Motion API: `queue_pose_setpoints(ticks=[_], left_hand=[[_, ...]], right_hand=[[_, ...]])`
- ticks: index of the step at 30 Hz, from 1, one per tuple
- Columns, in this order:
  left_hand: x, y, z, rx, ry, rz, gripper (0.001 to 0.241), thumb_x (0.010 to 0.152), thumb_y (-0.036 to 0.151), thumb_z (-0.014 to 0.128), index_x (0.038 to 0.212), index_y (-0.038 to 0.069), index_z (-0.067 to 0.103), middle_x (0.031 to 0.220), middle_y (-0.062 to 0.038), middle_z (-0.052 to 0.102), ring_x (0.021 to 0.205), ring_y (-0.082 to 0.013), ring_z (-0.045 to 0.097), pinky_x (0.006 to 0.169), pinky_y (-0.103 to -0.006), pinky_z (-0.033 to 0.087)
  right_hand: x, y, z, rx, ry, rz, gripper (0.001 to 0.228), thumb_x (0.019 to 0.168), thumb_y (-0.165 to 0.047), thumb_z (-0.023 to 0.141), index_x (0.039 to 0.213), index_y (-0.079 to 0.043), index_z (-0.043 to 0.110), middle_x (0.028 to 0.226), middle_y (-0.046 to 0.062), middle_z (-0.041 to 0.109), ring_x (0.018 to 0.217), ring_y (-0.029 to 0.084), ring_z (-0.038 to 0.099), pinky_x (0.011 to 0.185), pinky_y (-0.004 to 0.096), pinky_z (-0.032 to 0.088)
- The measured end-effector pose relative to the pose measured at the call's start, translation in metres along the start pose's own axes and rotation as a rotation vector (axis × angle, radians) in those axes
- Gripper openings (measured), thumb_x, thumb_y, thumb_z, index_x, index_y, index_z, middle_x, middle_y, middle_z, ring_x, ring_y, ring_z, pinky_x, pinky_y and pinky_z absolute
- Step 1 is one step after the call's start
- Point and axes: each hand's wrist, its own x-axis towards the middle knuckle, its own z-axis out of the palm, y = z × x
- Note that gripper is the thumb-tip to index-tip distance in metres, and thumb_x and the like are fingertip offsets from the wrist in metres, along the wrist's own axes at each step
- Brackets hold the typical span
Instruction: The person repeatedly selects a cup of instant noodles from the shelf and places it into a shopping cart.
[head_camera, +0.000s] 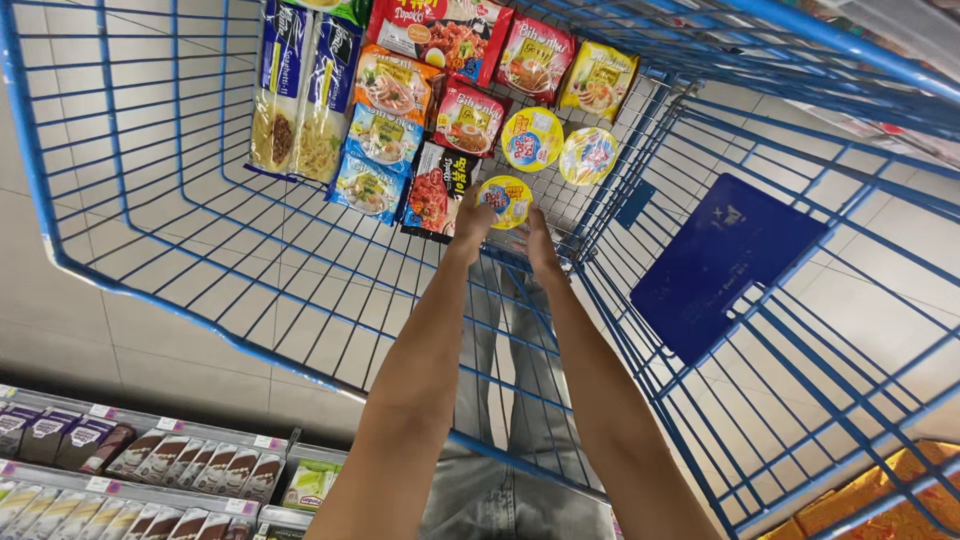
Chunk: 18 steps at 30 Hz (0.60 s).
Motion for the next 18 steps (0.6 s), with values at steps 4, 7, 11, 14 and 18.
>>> queue_pose_setpoints(ticks=[4,7,11,14,18], left_hand=[[0.002,0.012,0.006,-0.010,0.012,0.049,0.108,0.078,-0.009,0.068,0.184,0.000,0.046,0.150,-0.031,0.070,0.138,-0.0478,0.071,0.111,-0.0569,0.052],[0.001,0.028,0.007,0.046,0.008,-0.026,0.103,0.088,-0.004,0.067,0.187,0.014,0.045,0.185,-0.038,0.034,0.163,-0.0596,0.049,0.127,-0.0667,0.045],[-0.007,0.037,0.009,0.038,0.056,-0.013,0.106,0.083,-0.009,0.068,0.185,0.009,0.047,0.165,-0.028,0.064,0.149,-0.0490,0.067,0.117,-0.0600,0.049],[-0.005,0.024,0.010,0.071,0.124,-0.018,0.095,0.092,-0.003,0.066,0.185,0.013,0.049,0.172,-0.027,0.060,0.157,-0.0504,0.063,0.123,-0.0631,0.050],[-0.014,0.032,0.021,0.217,0.365,-0.091,0.077,0.098,0.019,0.069,0.175,0.023,0.062,0.174,-0.014,0.065,0.166,-0.0393,0.058,0.136,-0.0584,0.046]], right_hand=[[-0.009,-0.019,0.012,-0.005,-0.006,-0.018,0.103,0.121,-0.085,0.044,0.187,-0.009,0.023,0.193,0.034,0.023,0.171,0.065,0.036,0.134,0.083,0.034],[-0.007,-0.032,0.019,-0.008,0.007,-0.006,0.101,0.122,-0.077,0.038,0.190,-0.007,0.011,0.194,0.037,0.014,0.174,0.068,0.027,0.136,0.085,0.029],[0.002,-0.020,0.012,-0.035,0.011,-0.013,0.098,0.124,-0.079,0.043,0.191,-0.014,0.015,0.195,0.033,0.018,0.174,0.063,0.033,0.136,0.081,0.034],[-0.001,-0.018,0.014,-0.033,0.021,-0.025,0.102,0.123,-0.080,0.042,0.192,-0.013,0.011,0.196,0.034,0.017,0.175,0.062,0.033,0.135,0.082,0.034],[-0.014,-0.016,0.006,-0.010,0.043,-0.035,0.102,0.125,-0.075,0.049,0.193,-0.009,0.012,0.197,0.034,0.011,0.175,0.063,0.031,0.135,0.085,0.029]])
